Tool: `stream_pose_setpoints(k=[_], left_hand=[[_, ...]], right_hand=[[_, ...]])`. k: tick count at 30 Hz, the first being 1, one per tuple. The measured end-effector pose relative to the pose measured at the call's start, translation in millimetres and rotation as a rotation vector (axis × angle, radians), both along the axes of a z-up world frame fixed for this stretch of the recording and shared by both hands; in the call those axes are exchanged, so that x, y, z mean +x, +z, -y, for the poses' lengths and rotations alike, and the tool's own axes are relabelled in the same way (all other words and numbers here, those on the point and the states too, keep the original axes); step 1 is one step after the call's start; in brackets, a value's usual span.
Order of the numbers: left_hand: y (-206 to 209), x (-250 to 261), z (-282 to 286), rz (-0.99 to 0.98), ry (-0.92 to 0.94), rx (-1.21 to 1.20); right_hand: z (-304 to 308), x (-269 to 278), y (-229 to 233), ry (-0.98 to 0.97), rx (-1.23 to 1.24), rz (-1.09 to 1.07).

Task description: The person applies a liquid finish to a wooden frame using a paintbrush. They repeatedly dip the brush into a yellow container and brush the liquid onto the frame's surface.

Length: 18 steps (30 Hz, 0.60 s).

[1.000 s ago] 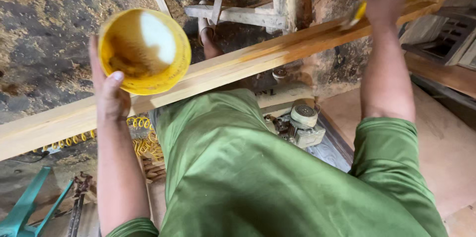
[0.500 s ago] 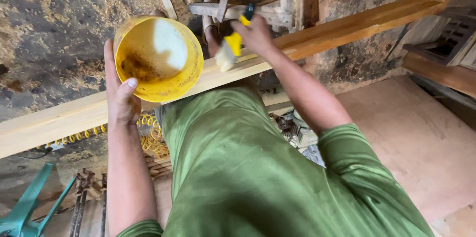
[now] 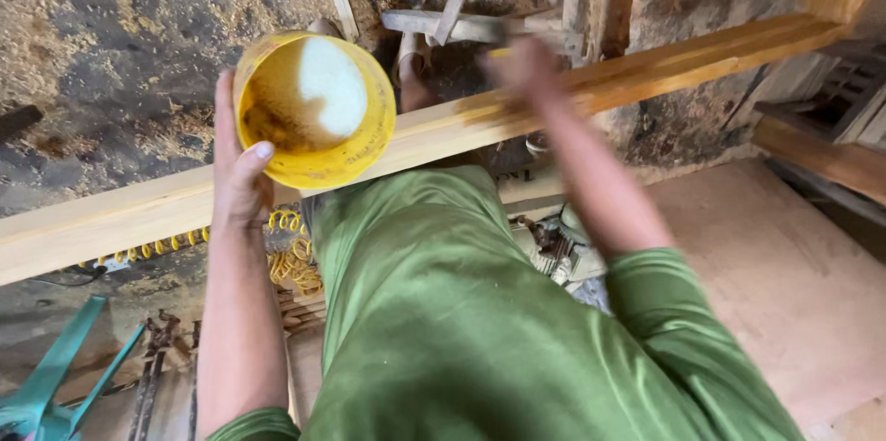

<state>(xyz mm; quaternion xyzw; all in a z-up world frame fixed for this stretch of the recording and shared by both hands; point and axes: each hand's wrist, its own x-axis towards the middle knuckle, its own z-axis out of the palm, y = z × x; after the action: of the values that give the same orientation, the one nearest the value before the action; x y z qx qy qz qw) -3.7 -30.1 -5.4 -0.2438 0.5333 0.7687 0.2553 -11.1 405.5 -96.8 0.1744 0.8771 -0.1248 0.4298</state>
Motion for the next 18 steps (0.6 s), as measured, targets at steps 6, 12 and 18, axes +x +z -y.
stream_pose_setpoints(k=[6, 12, 18], left_hand=[[2.7, 3.4, 14.5, -0.044, 0.049, 0.047], [0.7, 2.4, 5.3, -0.04, 0.076, 0.086], [-1.1, -3.1, -22.6, -0.061, 0.063, 0.121]], right_hand=[[37.8, -25.1, -42.2, -0.521, -0.227, -0.184], [-162.2, -21.9, 14.3, -0.288, 0.202, -0.291], [-166.2, -12.7, 60.5, -0.008, 0.292, -0.34]])
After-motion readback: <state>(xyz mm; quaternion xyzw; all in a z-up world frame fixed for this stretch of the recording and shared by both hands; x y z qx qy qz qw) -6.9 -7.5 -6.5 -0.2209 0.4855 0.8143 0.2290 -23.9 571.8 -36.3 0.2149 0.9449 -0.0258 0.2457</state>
